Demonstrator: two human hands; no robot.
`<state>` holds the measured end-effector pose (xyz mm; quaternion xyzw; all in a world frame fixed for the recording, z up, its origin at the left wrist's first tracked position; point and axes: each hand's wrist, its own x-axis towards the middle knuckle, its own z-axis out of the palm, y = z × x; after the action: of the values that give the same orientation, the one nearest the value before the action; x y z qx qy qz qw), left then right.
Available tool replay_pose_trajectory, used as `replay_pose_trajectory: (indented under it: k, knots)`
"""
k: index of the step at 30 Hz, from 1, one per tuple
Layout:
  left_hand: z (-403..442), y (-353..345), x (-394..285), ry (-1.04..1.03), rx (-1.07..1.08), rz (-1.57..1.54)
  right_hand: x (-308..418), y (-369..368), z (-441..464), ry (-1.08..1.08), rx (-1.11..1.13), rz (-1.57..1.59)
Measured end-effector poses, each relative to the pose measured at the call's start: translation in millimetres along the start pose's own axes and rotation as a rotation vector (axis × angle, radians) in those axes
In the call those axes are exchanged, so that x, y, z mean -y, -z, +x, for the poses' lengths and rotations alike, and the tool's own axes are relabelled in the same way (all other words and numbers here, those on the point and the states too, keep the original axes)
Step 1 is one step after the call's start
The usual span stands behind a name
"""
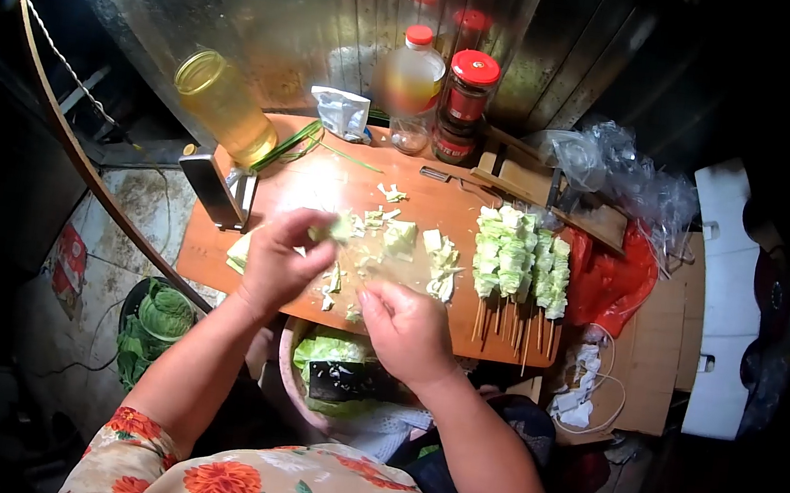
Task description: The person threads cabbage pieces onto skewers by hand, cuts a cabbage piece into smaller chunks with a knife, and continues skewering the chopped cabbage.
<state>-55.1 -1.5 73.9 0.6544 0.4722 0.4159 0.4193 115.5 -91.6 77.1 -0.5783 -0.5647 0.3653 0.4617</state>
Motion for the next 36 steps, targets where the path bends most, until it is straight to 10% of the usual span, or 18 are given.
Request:
replay_pose_trajectory:
  k: [6, 10, 16, 36]
  knots:
    - [-0.8, -12.3, -0.6, -0.122, 0.222, 0.063, 3.4, 12.1, 23.1, -0.147, 0.052, -0.116]
    - [24.4, -23.5, 13.7, 0.130, 0.153, -0.485, -4.0, 35.3, 32.4, -0.226, -0.038, -0.126]
    - [50.0, -65.0, 69.6, 0.523, 0.170, -0.093, 8.5, 62.8, 26.4, -0.326, -0.111, -0.065]
    - [60.4, -95.3, 84.7, 0.636, 0.191, -0.039, 12.4, 84.2, 13.3, -0.086, -0.130, -0.146]
